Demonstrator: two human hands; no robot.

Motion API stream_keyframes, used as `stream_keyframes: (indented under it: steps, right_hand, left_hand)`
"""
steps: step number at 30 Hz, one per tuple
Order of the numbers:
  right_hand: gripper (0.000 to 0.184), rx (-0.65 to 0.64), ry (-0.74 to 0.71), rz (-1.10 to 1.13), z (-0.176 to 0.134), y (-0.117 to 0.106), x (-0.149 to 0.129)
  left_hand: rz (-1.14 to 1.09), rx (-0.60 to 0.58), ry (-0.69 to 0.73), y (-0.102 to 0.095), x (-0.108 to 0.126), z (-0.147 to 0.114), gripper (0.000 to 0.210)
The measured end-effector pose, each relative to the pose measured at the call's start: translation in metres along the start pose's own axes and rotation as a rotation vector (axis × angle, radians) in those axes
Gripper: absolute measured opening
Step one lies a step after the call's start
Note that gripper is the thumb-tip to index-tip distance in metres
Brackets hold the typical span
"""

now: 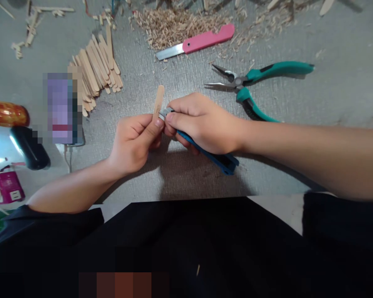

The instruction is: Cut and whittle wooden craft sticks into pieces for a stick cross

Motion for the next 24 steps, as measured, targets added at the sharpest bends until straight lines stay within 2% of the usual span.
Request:
stream_keyframes:
  steps: [13, 24]
  right_hand:
    - [0.05, 0.013, 0.014, -0.092, -0.0008, -0.0006, -0.0019]
    - [0.051, 0.04, 0.025, -0.192, -0.0021, 0.0001, -0.0056]
  left_hand:
    - [0.028, -0.019, 0.033, 0.0004, -0.0067, -0.002, 0.058]
    - [0.08, -0.025, 0.083, 0.0018, -0.0028, -0.0012, 0.056]
Point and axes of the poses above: each hand's wrist, its own z-axis towards the middle knuckle, its own y-axis out of the palm, x = y × z, the point moved 4 cm from there along z, towards the middle knuckle, and after that the axes turned 15 degrees about -z, right-handed, at the moved point
